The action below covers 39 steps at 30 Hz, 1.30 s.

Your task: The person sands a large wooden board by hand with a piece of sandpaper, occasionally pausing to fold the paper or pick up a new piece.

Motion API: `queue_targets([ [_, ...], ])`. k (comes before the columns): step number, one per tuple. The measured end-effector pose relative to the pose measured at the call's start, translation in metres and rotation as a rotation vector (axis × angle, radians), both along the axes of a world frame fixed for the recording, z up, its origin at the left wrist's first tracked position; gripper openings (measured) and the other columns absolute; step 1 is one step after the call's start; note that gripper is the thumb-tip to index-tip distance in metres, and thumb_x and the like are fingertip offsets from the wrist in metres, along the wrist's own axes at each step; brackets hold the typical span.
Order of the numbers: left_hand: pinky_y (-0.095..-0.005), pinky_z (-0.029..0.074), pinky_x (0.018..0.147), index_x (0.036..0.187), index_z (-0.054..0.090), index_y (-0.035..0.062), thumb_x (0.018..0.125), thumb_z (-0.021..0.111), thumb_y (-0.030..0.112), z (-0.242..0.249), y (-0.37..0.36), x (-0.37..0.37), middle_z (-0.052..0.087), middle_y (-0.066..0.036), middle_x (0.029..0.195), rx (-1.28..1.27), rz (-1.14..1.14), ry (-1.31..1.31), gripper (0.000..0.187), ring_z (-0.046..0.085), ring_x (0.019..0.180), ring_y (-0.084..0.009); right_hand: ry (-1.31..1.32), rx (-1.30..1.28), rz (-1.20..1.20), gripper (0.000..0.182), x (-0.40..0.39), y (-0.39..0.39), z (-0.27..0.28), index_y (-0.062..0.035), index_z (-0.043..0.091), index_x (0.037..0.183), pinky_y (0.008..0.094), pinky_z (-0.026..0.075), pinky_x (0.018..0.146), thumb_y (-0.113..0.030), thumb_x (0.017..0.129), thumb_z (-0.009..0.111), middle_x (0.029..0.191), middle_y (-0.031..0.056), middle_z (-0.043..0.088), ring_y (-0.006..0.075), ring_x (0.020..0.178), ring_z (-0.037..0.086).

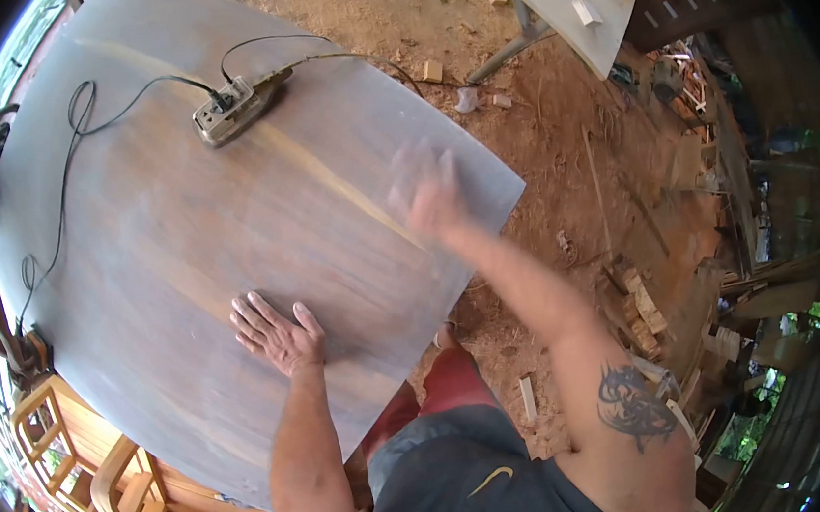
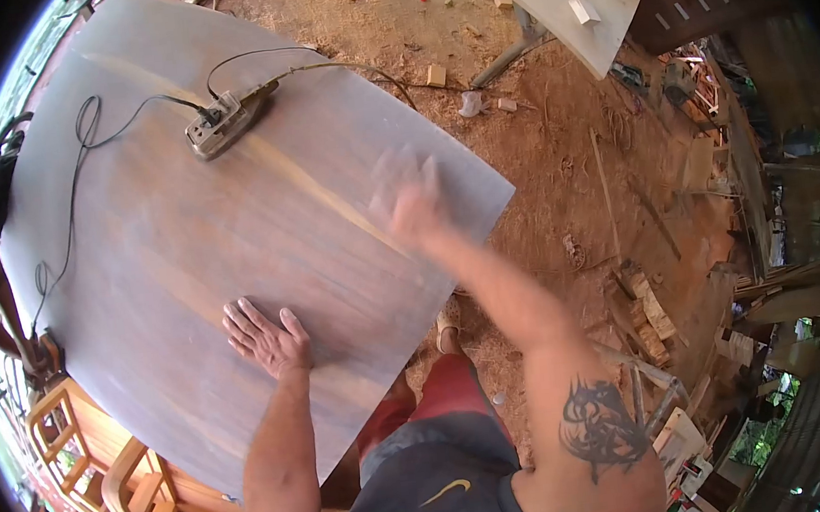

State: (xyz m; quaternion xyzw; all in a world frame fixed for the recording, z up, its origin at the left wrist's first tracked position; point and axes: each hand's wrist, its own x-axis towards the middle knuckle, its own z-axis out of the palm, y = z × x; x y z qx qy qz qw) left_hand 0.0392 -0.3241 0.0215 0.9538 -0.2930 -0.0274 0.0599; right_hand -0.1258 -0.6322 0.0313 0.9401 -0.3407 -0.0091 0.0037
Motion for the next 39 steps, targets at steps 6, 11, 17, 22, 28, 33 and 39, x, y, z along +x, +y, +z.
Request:
queue_targets([
  [6,-0.0584,0.005,0.130,0.169,0.017,0.0075,0.099,0.051,0.048,0.005,-0.004,0.000,0.011,-0.016,0.177,0.009,0.009,0.003,0.087,0.006,0.164,-0.0382,-0.034,-0.019,-0.207,0.074,0.019,0.006,-0.012,-0.0010,0.033,0.163,0.0661,0.012,0.128,-0.050,0.107,0.040,0.175,0.0160,0.022,0.0416,0.159,0.022],
  [11,-0.0585,0.006,0.130,0.169,0.018,0.0073,0.100,0.050,0.049,0.003,-0.004,0.000,0.012,-0.016,0.177,0.013,0.003,-0.006,0.087,0.007,0.163,-0.0383,-0.138,0.305,0.257,0.074,-0.025,0.141,-0.002,-0.0041,0.034,0.164,0.0655,0.010,0.128,-0.049,0.106,0.045,0.171,0.0206,0.031,0.0430,0.160,0.020],
  [17,-0.0586,0.006,0.130,0.169,0.019,0.0082,0.099,0.050,0.050,-0.001,-0.002,0.001,0.012,-0.016,0.177,0.003,-0.001,-0.036,0.087,0.007,0.163,-0.0383,-0.108,0.031,-0.393,0.075,-0.026,-0.055,-0.019,-0.0056,0.029,0.166,0.0597,0.008,0.130,-0.050,0.107,0.042,0.174,0.0184,0.023,0.0396,0.162,0.018],
  [22,-0.0586,0.007,0.129,0.169,0.019,0.0086,0.100,0.050,0.050,-0.002,-0.002,0.000,0.012,-0.016,0.177,0.013,-0.005,-0.045,0.087,0.007,0.164,-0.0383,0.024,0.165,-0.098,0.077,-0.013,0.116,0.019,-0.0033,0.033,0.164,0.0665,0.014,0.127,-0.049,0.104,0.050,0.173,0.0192,0.025,0.0426,0.160,0.021],
  [28,-0.0583,0.006,0.130,0.169,0.019,0.0081,0.101,0.048,0.052,-0.003,0.000,-0.001,0.012,-0.017,0.177,0.019,-0.013,-0.052,0.086,0.007,0.164,-0.0381,0.021,0.138,-0.033,0.076,-0.044,0.069,0.014,-0.0037,0.031,0.164,0.0644,0.009,0.129,-0.047,0.105,0.047,0.174,0.0149,0.025,0.0409,0.160,0.021],
  [33,-0.0583,0.008,0.130,0.169,0.020,0.0076,0.101,0.048,0.051,-0.003,0.003,0.000,0.013,-0.017,0.177,0.021,-0.025,-0.077,0.085,0.008,0.163,-0.0384,-0.170,-0.029,-0.488,0.074,-0.036,-0.045,-0.028,-0.0035,0.028,0.166,0.0628,0.015,0.128,-0.046,0.107,0.042,0.174,0.0174,0.025,0.0417,0.160,0.019],
  [39,-0.0609,0.010,0.129,0.168,0.021,0.0080,0.098,0.051,0.050,-0.004,0.001,-0.001,0.015,-0.018,0.176,-0.012,-0.026,-0.066,0.087,0.010,0.162,-0.0414,-0.180,0.278,0.092,0.068,-0.056,0.182,0.006,-0.0064,0.040,0.160,0.0688,0.021,0.124,-0.042,0.103,0.050,0.166,0.0223,0.036,0.0451,0.156,0.028],
])
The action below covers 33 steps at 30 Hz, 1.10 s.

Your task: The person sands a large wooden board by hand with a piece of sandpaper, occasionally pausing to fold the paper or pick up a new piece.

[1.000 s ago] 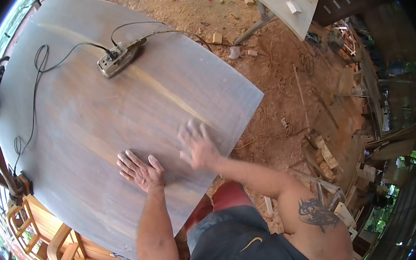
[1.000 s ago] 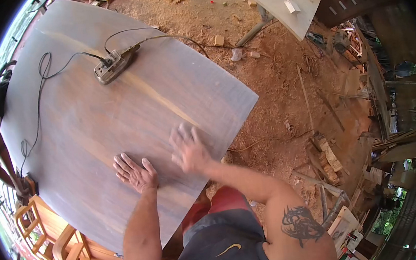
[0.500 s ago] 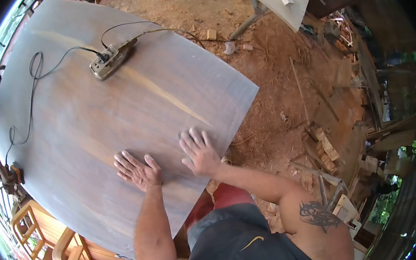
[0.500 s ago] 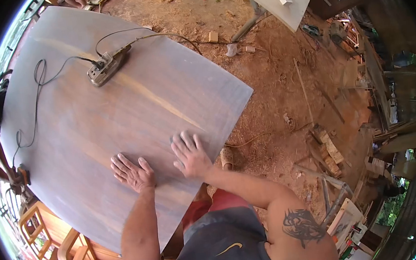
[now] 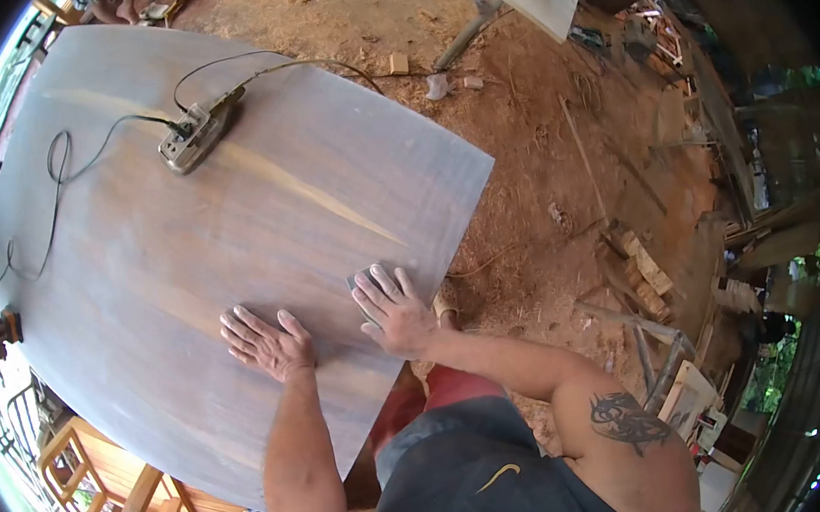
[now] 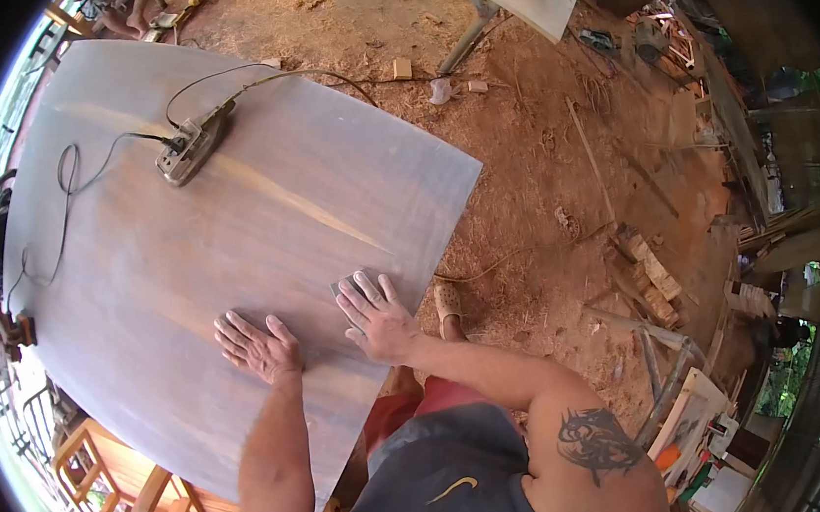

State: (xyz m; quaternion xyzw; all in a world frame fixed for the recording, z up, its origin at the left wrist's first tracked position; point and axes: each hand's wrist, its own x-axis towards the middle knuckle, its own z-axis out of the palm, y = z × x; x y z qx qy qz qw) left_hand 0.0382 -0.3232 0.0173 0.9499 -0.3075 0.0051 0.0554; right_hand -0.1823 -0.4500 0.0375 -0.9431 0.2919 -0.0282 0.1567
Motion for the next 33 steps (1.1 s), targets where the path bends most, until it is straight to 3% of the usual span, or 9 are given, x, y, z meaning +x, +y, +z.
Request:
queue_targets([
  [7,-0.0606,0.011,0.128,0.168,0.021,0.0095,0.099,0.050,0.051,-0.008,0.001,0.002,0.016,-0.018,0.176,0.010,0.005,-0.034,0.086,0.012,0.162,-0.0412,0.007,-0.237,-0.648,0.066,-0.019,-0.235,-0.015,-0.0037,0.039,0.160,0.0610,0.013,0.129,-0.038,0.105,0.048,0.165,0.0217,0.038,0.0419,0.157,0.028],
  [10,-0.0606,0.011,0.128,0.168,0.020,0.0102,0.099,0.050,0.051,-0.003,-0.001,0.001,0.016,-0.017,0.176,-0.006,0.002,-0.026,0.086,0.012,0.162,-0.0411,0.034,-0.280,-0.456,0.069,-0.011,-0.144,-0.022,-0.0011,0.038,0.160,0.0635,0.014,0.128,-0.040,0.104,0.048,0.167,0.0222,0.035,0.0430,0.157,0.027],
  [14,-0.0607,0.011,0.128,0.169,0.020,0.0104,0.099,0.051,0.050,-0.007,0.001,0.000,0.016,-0.017,0.176,0.002,-0.003,-0.032,0.086,0.012,0.162,-0.0409,-0.126,0.128,-0.079,0.074,-0.022,0.036,0.008,-0.0006,0.042,0.158,0.0715,0.018,0.123,-0.042,0.098,0.056,0.165,0.0213,0.039,0.0464,0.154,0.031],
  [17,-0.0609,0.012,0.128,0.168,0.021,0.0103,0.099,0.051,0.051,-0.011,0.001,0.004,0.016,-0.017,0.176,-0.008,0.001,-0.039,0.086,0.012,0.162,-0.0409,-0.063,-0.024,-0.105,0.073,-0.037,-0.034,0.007,-0.0044,0.043,0.158,0.0723,0.016,0.123,-0.040,0.097,0.059,0.164,0.0208,0.042,0.0449,0.154,0.032],
  [21,-0.0612,0.012,0.128,0.168,0.022,0.0100,0.099,0.050,0.052,-0.010,0.000,0.001,0.017,-0.017,0.176,-0.009,0.000,-0.026,0.086,0.012,0.162,-0.0410,-0.003,-0.306,-0.593,0.067,-0.046,-0.203,-0.039,-0.0048,0.040,0.160,0.0714,0.012,0.125,-0.042,0.104,0.046,0.169,0.0196,0.032,0.0432,0.157,0.025],
  [23,-0.0613,0.012,0.128,0.168,0.023,0.0098,0.099,0.050,0.052,-0.009,0.005,0.005,0.017,-0.018,0.176,0.009,-0.015,-0.046,0.085,0.013,0.162,-0.0412,-0.054,-0.333,-0.628,0.067,-0.045,-0.209,-0.056,-0.0021,0.040,0.159,0.0714,0.012,0.125,-0.041,0.105,0.048,0.171,0.0198,0.028,0.0441,0.157,0.025],
  [27,-0.0613,0.013,0.128,0.168,0.024,0.0095,0.099,0.050,0.052,-0.011,0.002,0.002,0.018,-0.018,0.175,0.005,-0.002,-0.058,0.085,0.014,0.161,-0.0414,-0.035,0.081,-0.183,0.067,-0.041,0.015,0.009,-0.0010,0.045,0.156,0.0715,0.015,0.125,-0.041,0.103,0.050,0.169,0.0221,0.033,0.0427,0.157,0.027],
  [30,-0.0609,0.013,0.128,0.167,0.024,0.0091,0.099,0.050,0.052,-0.007,-0.001,0.002,0.019,-0.018,0.175,-0.007,-0.005,-0.047,0.085,0.014,0.161,-0.0413,0.053,-0.018,-0.104,0.067,-0.063,-0.034,0.005,-0.0020,0.043,0.158,0.0715,0.015,0.125,-0.040,0.103,0.051,0.167,0.0236,0.035,0.0425,0.157,0.027],
  [33,-0.0605,0.013,0.128,0.167,0.024,0.0083,0.100,0.050,0.052,-0.011,0.005,0.000,0.019,-0.018,0.175,-0.001,-0.017,-0.051,0.084,0.014,0.161,-0.0410,0.037,-0.169,-0.518,0.068,-0.066,-0.179,-0.024,-0.0032,0.040,0.160,0.0688,0.012,0.126,-0.041,0.104,0.049,0.169,0.0223,0.033,0.0423,0.157,0.026],
])
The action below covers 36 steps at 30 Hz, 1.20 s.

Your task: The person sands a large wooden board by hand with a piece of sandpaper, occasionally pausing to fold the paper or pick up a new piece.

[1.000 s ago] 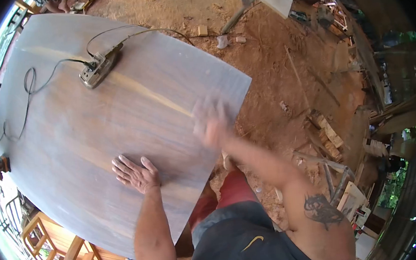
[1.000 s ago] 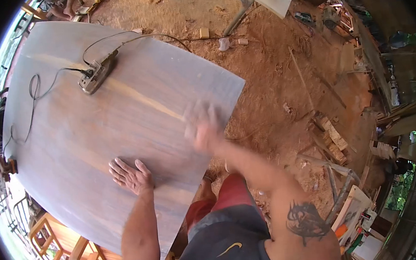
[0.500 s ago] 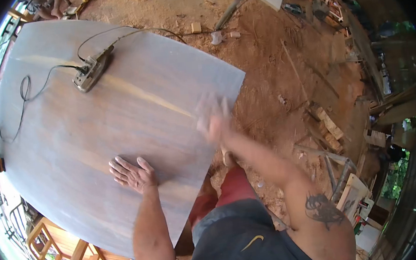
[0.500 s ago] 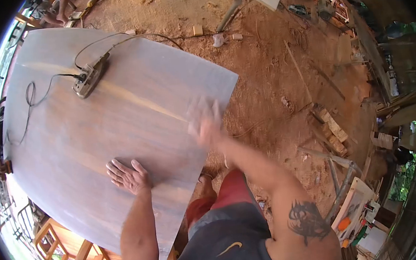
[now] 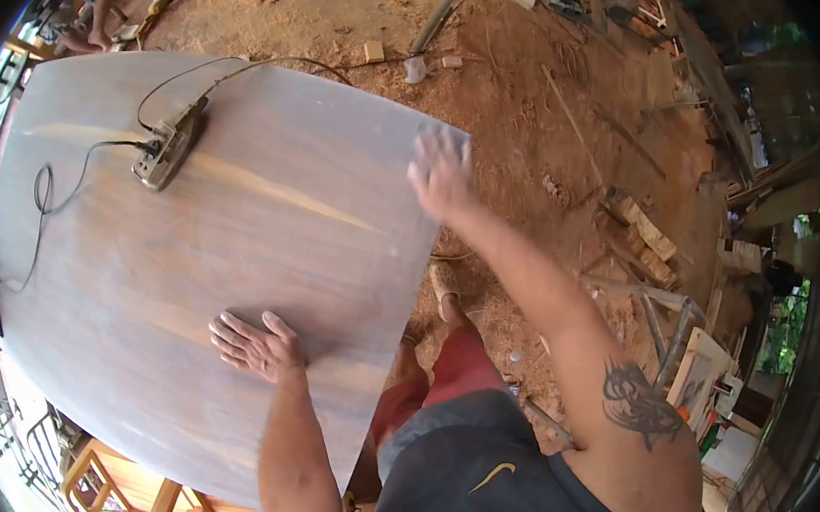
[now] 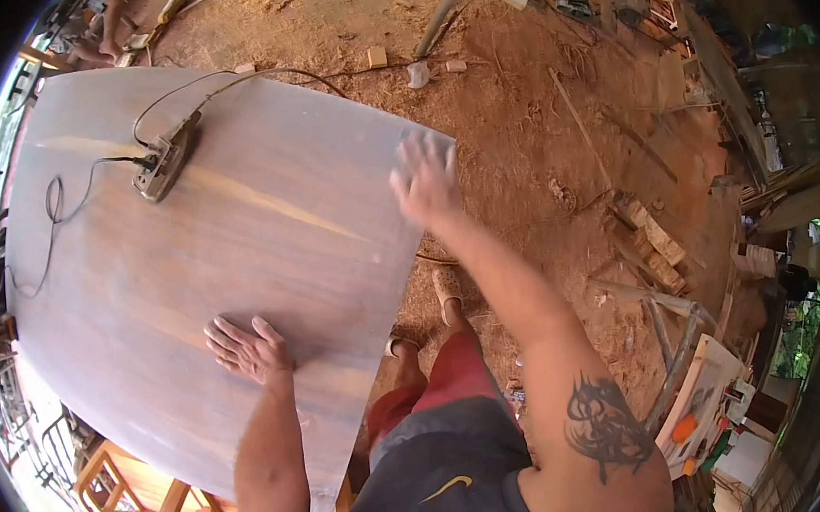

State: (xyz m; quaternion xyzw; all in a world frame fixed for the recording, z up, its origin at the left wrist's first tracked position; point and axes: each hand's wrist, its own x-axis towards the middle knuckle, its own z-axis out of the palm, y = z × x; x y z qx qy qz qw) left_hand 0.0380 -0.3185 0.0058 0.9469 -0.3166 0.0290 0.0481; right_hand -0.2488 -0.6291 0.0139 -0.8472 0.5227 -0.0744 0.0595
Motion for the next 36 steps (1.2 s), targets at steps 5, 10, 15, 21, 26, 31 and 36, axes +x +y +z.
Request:
queue_targets([
  [5,-0.0599,0.012,0.129,0.167,0.024,0.0080,0.100,0.050,0.051,0.004,-0.007,0.001,0.019,-0.018,0.175,0.006,0.014,-0.003,0.084,0.013,0.162,-0.0405,0.079,-0.075,0.032,0.071,0.029,0.041,-0.007,0.0003,0.043,0.158,0.0681,0.012,0.127,-0.046,0.104,0.047,0.170,0.0210,0.030,0.0432,0.158,0.024],
  [10,-0.0598,0.012,0.129,0.168,0.023,0.0087,0.099,0.052,0.051,0.001,-0.004,0.002,0.018,-0.017,0.175,0.024,0.022,-0.004,0.085,0.013,0.162,-0.0403,-0.010,0.108,0.455,0.072,0.024,0.132,0.021,-0.0049,0.041,0.161,0.0687,0.015,0.126,-0.044,0.102,0.056,0.171,0.0149,0.032,0.0413,0.160,0.021],
  [15,-0.0596,0.011,0.129,0.168,0.022,0.0092,0.100,0.051,0.052,0.001,-0.004,0.000,0.018,-0.017,0.175,0.013,0.022,0.004,0.086,0.013,0.162,-0.0398,-0.079,0.050,-0.117,0.062,0.028,-0.052,0.006,-0.0069,0.046,0.158,0.0656,0.015,0.127,-0.042,0.106,0.047,0.171,0.0140,0.033,0.0378,0.159,0.024],
  [21,-0.0592,0.010,0.129,0.168,0.022,0.0095,0.100,0.050,0.053,0.001,-0.004,0.002,0.017,-0.017,0.176,0.002,0.018,0.021,0.085,0.011,0.162,-0.0393,-0.081,0.224,0.296,0.069,0.040,0.181,0.046,0.0020,0.044,0.156,0.0728,0.018,0.123,-0.036,0.099,0.054,0.167,0.0258,0.034,0.0511,0.153,0.029],
  [26,-0.0595,0.009,0.129,0.168,0.022,0.0095,0.101,0.048,0.053,-0.002,-0.002,0.004,0.016,-0.017,0.176,-0.004,0.011,0.013,0.085,0.011,0.162,-0.0396,-0.102,0.076,0.289,0.066,0.000,0.155,0.025,0.0024,0.043,0.156,0.0706,0.018,0.124,-0.037,0.104,0.049,0.155,0.0306,0.048,0.0495,0.151,0.036],
  [31,-0.0601,0.010,0.129,0.168,0.021,0.0096,0.101,0.049,0.054,0.001,-0.003,0.003,0.016,-0.017,0.176,0.015,0.020,0.028,0.085,0.011,0.162,-0.0401,0.079,-0.008,-0.157,0.065,-0.010,-0.019,-0.009,-0.0048,0.037,0.162,0.0654,0.013,0.128,-0.044,0.111,0.034,0.173,0.0171,0.027,0.0402,0.161,0.018],
  [36,-0.0603,0.011,0.128,0.168,0.021,0.0094,0.100,0.048,0.055,0.004,-0.005,0.001,0.016,-0.018,0.176,0.017,0.020,0.019,0.086,0.012,0.162,-0.0403,0.217,0.161,0.066,0.070,0.007,0.170,0.037,-0.0087,0.028,0.167,0.0639,0.011,0.129,-0.046,0.109,0.036,0.174,0.0163,0.025,0.0388,0.161,0.020],
])
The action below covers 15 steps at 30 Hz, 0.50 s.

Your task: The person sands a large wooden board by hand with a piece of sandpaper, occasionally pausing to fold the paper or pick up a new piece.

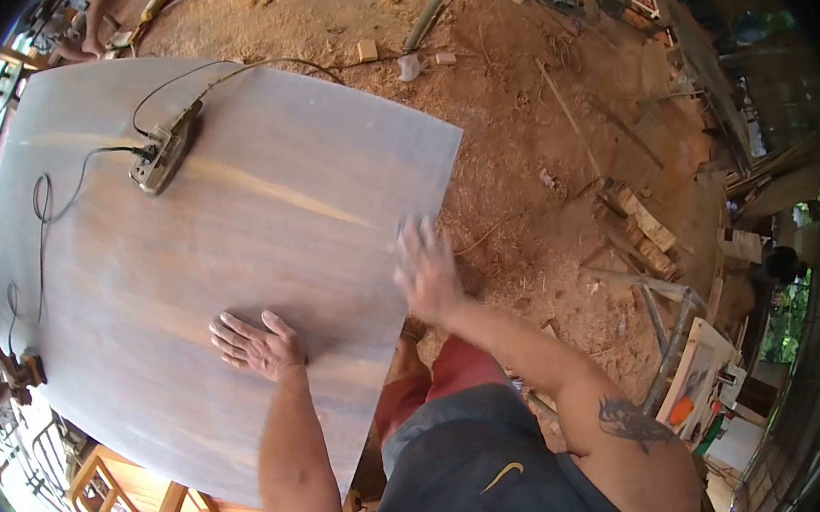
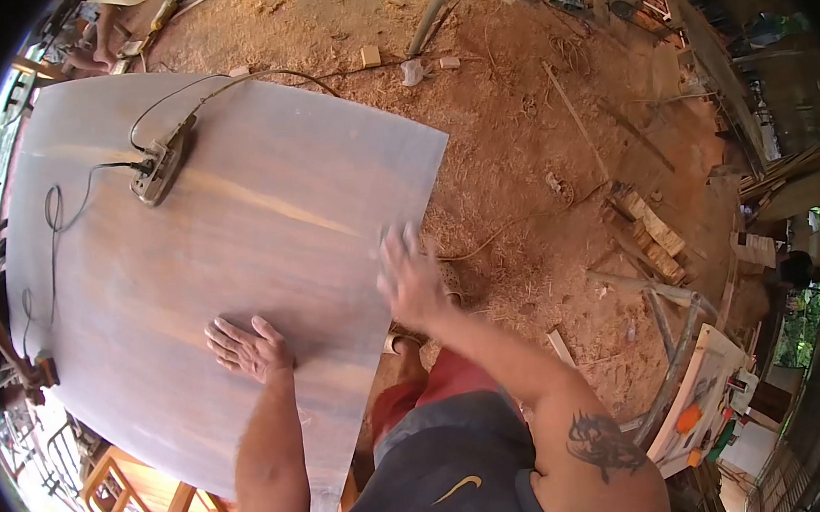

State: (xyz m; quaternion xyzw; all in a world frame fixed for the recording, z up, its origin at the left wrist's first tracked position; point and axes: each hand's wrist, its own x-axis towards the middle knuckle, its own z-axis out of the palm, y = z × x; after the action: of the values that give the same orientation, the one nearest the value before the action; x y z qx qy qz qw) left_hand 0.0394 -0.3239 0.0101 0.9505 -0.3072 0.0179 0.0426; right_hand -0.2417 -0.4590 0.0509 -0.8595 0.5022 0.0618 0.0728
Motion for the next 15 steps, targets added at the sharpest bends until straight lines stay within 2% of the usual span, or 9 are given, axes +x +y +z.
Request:
queue_targets([
  [3,-0.0598,0.012,0.129,0.168,0.022,0.0096,0.102,0.045,0.056,-0.003,0.001,0.000,0.016,-0.016,0.176,0.013,-0.006,-0.025,0.084,0.012,0.162,-0.0389,-0.140,0.097,0.159,0.071,-0.024,0.036,-0.018,-0.0074,0.029,0.167,0.0660,0.013,0.128,-0.047,0.109,0.037,0.173,0.0185,0.026,0.0396,0.160,0.022],
  [5,-0.0596,0.012,0.129,0.168,0.022,0.0097,0.103,0.043,0.056,-0.005,0.003,0.000,0.016,-0.016,0.176,0.005,-0.007,-0.031,0.083,0.012,0.162,-0.0381,-0.312,-0.104,-0.039,0.069,-0.029,-0.046,-0.027,-0.0073,0.029,0.166,0.0638,0.013,0.129,-0.046,0.110,0.034,0.173,0.0162,0.027,0.0379,0.161,0.021],
  [7,-0.0597,0.012,0.129,0.168,0.022,0.0097,0.103,0.043,0.057,-0.003,0.002,-0.002,0.016,-0.016,0.176,-0.014,-0.008,-0.018,0.083,0.012,0.162,-0.0380,0.008,-0.084,-0.234,0.066,-0.030,-0.152,-0.019,-0.0067,0.028,0.167,0.0619,0.012,0.130,-0.043,0.111,0.032,0.174,0.0160,0.025,0.0369,0.162,0.019],
  [10,-0.0598,0.012,0.129,0.168,0.021,0.0092,0.103,0.044,0.057,-0.001,0.002,0.000,0.016,-0.016,0.176,0.039,-0.005,-0.016,0.084,0.012,0.162,-0.0378,-0.081,-0.180,-0.292,0.065,-0.026,-0.172,-0.035,-0.0051,0.029,0.166,0.0626,0.010,0.130,-0.042,0.113,0.030,0.174,0.0168,0.023,0.0375,0.163,0.014],
  [11,-0.0599,0.012,0.129,0.168,0.022,0.0091,0.103,0.044,0.057,-0.003,-0.001,-0.001,0.016,-0.016,0.176,0.026,-0.009,-0.021,0.084,0.012,0.162,-0.0379,-0.060,-0.187,-0.224,0.065,-0.024,-0.135,-0.038,-0.0029,0.031,0.164,0.0635,0.009,0.129,-0.041,0.112,0.035,0.175,0.0164,0.023,0.0381,0.162,0.015],
  [13,-0.0602,0.012,0.128,0.168,0.022,0.0089,0.103,0.044,0.057,-0.004,0.002,0.001,0.017,-0.016,0.176,0.010,-0.016,-0.034,0.084,0.012,0.162,-0.0381,-0.312,-0.137,-0.087,0.068,-0.017,-0.034,-0.041,-0.0030,0.032,0.165,0.0666,0.009,0.128,-0.043,0.110,0.038,0.175,0.0175,0.021,0.0394,0.163,0.012],
  [15,-0.0605,0.012,0.128,0.168,0.022,0.0090,0.103,0.043,0.057,-0.003,0.004,0.000,0.017,-0.016,0.176,0.012,-0.010,-0.030,0.084,0.012,0.162,-0.0382,-0.324,0.146,0.022,0.069,-0.011,0.053,-0.015,-0.0047,0.033,0.164,0.0715,0.013,0.125,-0.045,0.109,0.041,0.174,0.0203,0.021,0.0421,0.162,0.013],
])
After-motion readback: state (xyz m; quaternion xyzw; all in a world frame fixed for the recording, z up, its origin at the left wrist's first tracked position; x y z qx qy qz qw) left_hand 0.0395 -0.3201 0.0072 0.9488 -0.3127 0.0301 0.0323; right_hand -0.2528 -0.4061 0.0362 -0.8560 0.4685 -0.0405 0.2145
